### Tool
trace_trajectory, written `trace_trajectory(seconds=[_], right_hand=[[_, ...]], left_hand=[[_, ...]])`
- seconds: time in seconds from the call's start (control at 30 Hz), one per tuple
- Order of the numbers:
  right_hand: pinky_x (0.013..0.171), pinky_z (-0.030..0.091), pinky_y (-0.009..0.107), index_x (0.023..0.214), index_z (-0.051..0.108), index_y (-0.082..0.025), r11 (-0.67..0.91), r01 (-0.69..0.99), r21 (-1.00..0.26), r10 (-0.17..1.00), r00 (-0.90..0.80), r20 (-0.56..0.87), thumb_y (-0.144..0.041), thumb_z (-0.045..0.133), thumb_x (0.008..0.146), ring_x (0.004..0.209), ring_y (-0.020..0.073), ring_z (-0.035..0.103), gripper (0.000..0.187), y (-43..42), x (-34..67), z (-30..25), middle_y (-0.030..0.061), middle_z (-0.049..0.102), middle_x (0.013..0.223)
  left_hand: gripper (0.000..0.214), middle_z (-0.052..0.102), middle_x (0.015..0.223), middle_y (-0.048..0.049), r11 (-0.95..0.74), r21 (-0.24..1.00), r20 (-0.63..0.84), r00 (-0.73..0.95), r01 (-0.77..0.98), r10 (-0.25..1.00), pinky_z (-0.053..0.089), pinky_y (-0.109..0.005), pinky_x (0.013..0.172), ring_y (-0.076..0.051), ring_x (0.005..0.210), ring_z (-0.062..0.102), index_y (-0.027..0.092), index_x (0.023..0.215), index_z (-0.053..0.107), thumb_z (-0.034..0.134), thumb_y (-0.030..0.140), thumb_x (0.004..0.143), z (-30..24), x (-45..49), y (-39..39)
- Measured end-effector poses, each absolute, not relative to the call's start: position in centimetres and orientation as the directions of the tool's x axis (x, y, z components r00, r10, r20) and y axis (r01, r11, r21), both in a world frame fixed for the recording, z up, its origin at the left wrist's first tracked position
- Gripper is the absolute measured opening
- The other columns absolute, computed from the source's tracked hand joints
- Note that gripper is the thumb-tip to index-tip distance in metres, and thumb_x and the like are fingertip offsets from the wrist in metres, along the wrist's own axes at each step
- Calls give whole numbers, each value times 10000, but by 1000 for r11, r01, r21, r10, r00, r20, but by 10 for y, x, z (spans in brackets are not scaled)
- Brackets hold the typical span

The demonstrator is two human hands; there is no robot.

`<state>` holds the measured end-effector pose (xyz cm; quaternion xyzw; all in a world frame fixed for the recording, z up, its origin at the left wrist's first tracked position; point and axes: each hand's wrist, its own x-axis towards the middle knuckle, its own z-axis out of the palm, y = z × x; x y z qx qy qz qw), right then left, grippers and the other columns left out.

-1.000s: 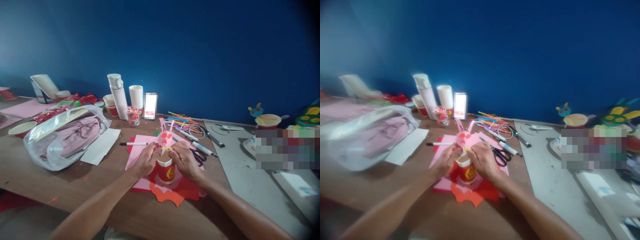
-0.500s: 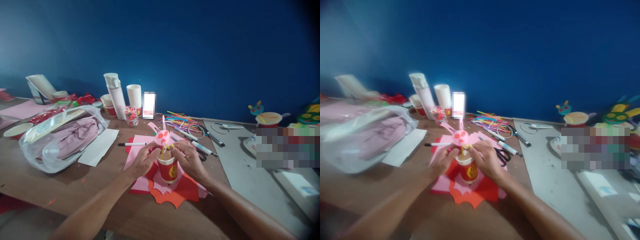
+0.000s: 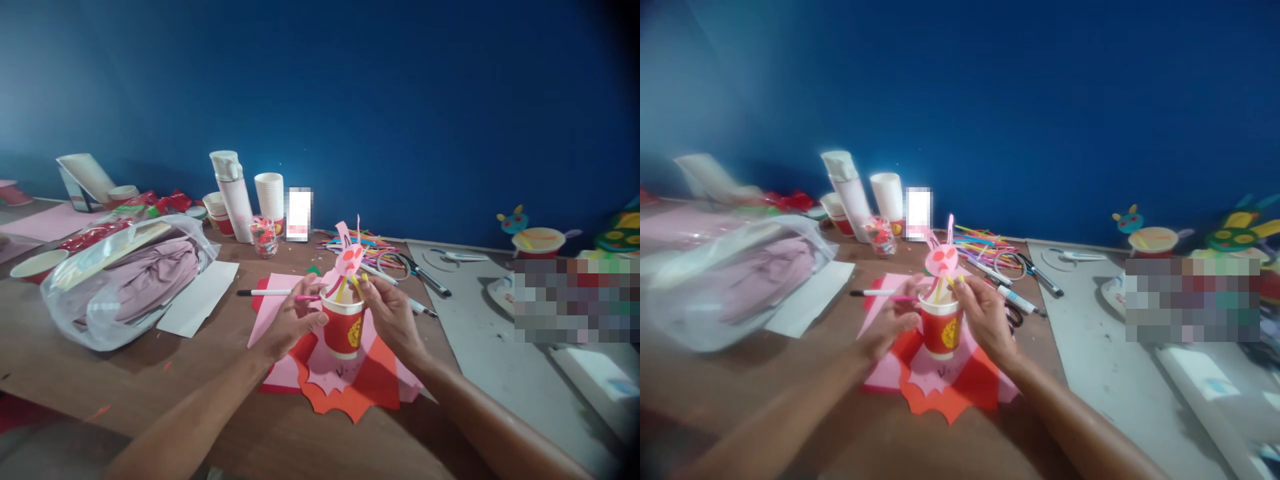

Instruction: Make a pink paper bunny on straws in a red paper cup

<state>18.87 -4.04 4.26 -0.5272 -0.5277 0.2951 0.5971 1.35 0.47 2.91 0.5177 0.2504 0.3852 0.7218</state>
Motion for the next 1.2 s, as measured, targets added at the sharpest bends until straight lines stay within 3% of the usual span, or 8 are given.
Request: trace_trajectory(seconds=[0.17,0.37,0.53,0.67,0.77,0.87,1.0,1.2], right_hand=[[586,425,211,772,625,-187,289,170,-942,906,271,326,-398,510,865,652,117,541,258,-40,184,39,-5,600,699],[641,459,252,884,666,-190,287,188,-939,924,205,324,-413,472,882,697,147,578,296,-41,182,34,18,630,756],[797,479,322,1032,640,-200,277,195,-941,938,157,308,-447,430,892,918,205,607,352,-46,187,38,69,659,1001],[983,383,406,1172,556,-209,344,216,-914,922,109,373,-501,486,845,1129,249,519,444,-48,190,41,96,580,1207],[1006,364,432,1236,481,-218,380,126,-917,914,105,393,-561,482,818,1179,259,485,541,-46,192,39,107,539,1262],[979,399,424,1242,442,-227,362,-3,-932,924,135,358,-588,423,830,1154,246,513,548,-39,195,33,114,548,1249],[906,454,404,1121,514,-223,318,-103,-942,936,190,295,-594,318,863,1063,229,575,493,-31,203,28,112,606,1150],[759,472,307,915,619,-191,199,-56,-978,955,235,181,-476,476,854,856,171,610,325,-28,206,29,63,656,927]], left_hand=[[588,585,1203,-147,238,935,31,727,-264,686,435,-395,899,-299,1094,543,159,1211,543,736,281,670,30,21,-6],[562,628,1140,-139,282,926,-26,703,-252,711,447,-403,882,-281,1017,595,156,1202,542,731,258,682,28,21,-8],[569,607,1180,-134,320,903,-25,708,-287,706,453,-371,878,-278,1060,574,181,1244,512,706,262,715,28,19,-6],[523,617,1158,-144,318,881,-4,668,-349,744,462,-372,870,-281,1050,582,159,1209,532,696,267,724,25,19,-3],[475,639,1116,-137,315,866,6,637,-389,771,467,-384,866,-280,1016,602,156,1158,561,698,271,719,25,18,0],[431,649,1097,-129,294,866,29,628,-405,778,457,-397,887,-279,1007,607,156,1106,591,704,269,706,27,16,4],[477,650,1098,-122,254,882,50,616,-396,786,462,-391,882,-282,1021,598,168,1143,575,710,252,693,27,12,9],[541,625,1153,-119,219,883,114,640,-416,760,459,-384,896,-286,1070,571,186,1207,540,705,220,693,22,8,13]])
